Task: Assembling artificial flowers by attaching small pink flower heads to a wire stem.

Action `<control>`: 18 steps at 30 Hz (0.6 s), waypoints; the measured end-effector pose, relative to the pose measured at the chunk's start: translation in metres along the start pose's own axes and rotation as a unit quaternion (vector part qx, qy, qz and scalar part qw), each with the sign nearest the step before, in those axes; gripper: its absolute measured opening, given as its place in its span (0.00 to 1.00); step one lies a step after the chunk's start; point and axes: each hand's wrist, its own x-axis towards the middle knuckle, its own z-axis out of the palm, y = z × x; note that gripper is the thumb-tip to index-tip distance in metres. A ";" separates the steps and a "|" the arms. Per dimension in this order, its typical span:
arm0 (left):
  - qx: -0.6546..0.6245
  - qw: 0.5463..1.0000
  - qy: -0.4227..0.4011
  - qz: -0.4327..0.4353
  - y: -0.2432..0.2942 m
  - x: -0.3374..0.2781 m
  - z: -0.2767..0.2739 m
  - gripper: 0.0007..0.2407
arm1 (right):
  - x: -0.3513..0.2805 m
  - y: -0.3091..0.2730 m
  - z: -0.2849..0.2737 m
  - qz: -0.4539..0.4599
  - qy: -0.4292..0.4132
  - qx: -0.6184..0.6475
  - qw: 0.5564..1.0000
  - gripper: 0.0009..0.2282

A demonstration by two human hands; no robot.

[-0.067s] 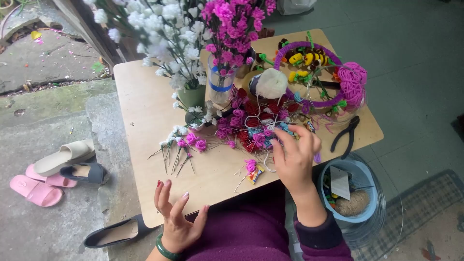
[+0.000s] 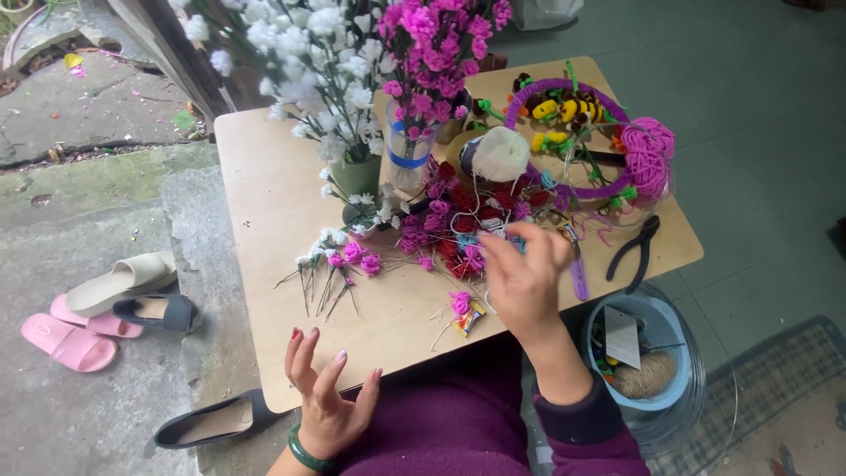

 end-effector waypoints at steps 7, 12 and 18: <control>0.022 1.000 0.006 0.000 -0.002 -0.002 0.002 0.31 | 0.030 -0.004 0.076 -0.121 -0.138 -0.045 0.982 0.15; 0.010 1.000 0.009 -0.005 -0.011 -0.018 0.006 0.26 | 0.032 -0.005 0.095 -0.088 -0.199 -0.050 0.975 0.07; 0.053 0.998 0.030 -0.007 -0.063 -0.054 0.027 0.21 | 0.059 -0.010 0.068 -0.016 -0.026 0.093 0.995 0.06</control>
